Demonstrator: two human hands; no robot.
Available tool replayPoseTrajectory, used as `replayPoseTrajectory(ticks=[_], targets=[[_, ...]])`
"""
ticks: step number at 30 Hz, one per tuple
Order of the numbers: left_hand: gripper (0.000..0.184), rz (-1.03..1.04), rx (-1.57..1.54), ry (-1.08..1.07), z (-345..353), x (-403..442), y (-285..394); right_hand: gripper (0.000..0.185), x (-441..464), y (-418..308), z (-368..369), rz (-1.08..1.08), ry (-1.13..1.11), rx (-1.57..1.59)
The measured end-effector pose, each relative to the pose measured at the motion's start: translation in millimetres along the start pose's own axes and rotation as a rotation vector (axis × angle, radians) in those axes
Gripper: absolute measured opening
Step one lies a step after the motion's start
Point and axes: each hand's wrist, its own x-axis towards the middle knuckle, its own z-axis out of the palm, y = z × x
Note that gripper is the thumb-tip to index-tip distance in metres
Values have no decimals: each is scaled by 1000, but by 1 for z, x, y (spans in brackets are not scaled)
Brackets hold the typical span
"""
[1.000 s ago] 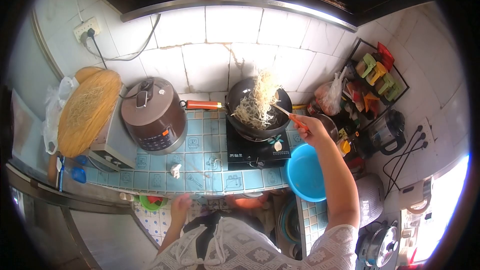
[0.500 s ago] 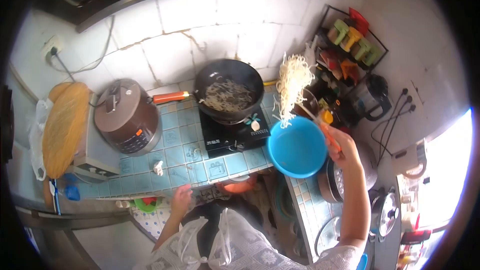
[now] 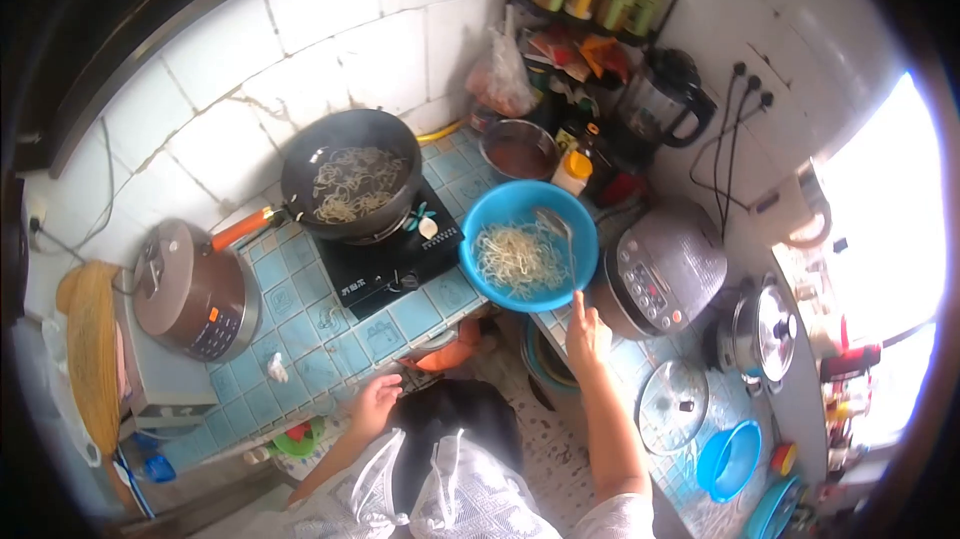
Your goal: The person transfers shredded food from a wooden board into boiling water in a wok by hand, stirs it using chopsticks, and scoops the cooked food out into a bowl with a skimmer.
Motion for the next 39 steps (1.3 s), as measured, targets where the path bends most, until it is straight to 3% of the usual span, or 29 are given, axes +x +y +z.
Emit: replayPoseTrajectory(ticks=[1, 6, 8, 9, 10, 12, 15, 17, 18, 20, 22, 26, 28, 30, 31, 33, 36, 39], targets=[[25, 13, 63, -57, 0, 2, -8, 51, -1, -6, 0, 14, -54, -35], [27, 103, 243, -317, 45, 28, 30, 52, -14, -22, 14, 117, 82, 66], [26, 147, 114, -396, 82, 35, 53, 54, -25, -19, 7, 158, 149, 281], [27, 183, 68, -425, 102, 38, 54, 49, -30, -8, 29, 62, 376, 507], [28, 226, 21, -451, 124, 42, 57, 49, -38, -7, 14, 80, 400, 509], [31, 83, -178, -500, 168, 37, 80, 40, -64, -18, -49, 706, -117, 1837], [39, -19, -321, -583, 232, -1, 108, 35, -129, 3, -84, 711, -125, 2103], [39, -133, -431, -702, 271, -45, 118, 32, -185, 21, -108, 632, -89, 2136], [38, -207, -463, -777, 289, -80, 138, 35, -216, 31, -133, 698, -30, 2053], [37, -131, -359, -784, 337, -154, 161, 49, -276, 69, -158, 584, 76, 1860], [35, -146, -347, -930, 386, -210, 158, 52, -338, 111, -178, 553, 299, 1813], [28, -214, -286, -1236, 508, -320, 157, 52, -471, 203, -229, 651, 629, 1815], [22, -204, -306, -1233, 578, -358, 134, 48, -545, 247, -243, 857, 645, 1664], [19, -371, -235, -1293, 632, -405, 145, 43, -608, 289, -223, 969, 860, 1466], [19, -357, -204, -1350, 658, -418, 141, 34, -637, 309, -212, 1050, 985, 1409], [18, -608, -299, -1508, 718, -443, 121, 27, -692, 347, -195, 1203, 1021, 1316], [19, -680, -239, -1481, 802, -497, 99, 19, -763, 412, -192, 1278, 1039, 1269], [19, -678, -200, -1610, 887, -543, 64, 16, -845, 492, -185, 1393, 1002, 1157]])
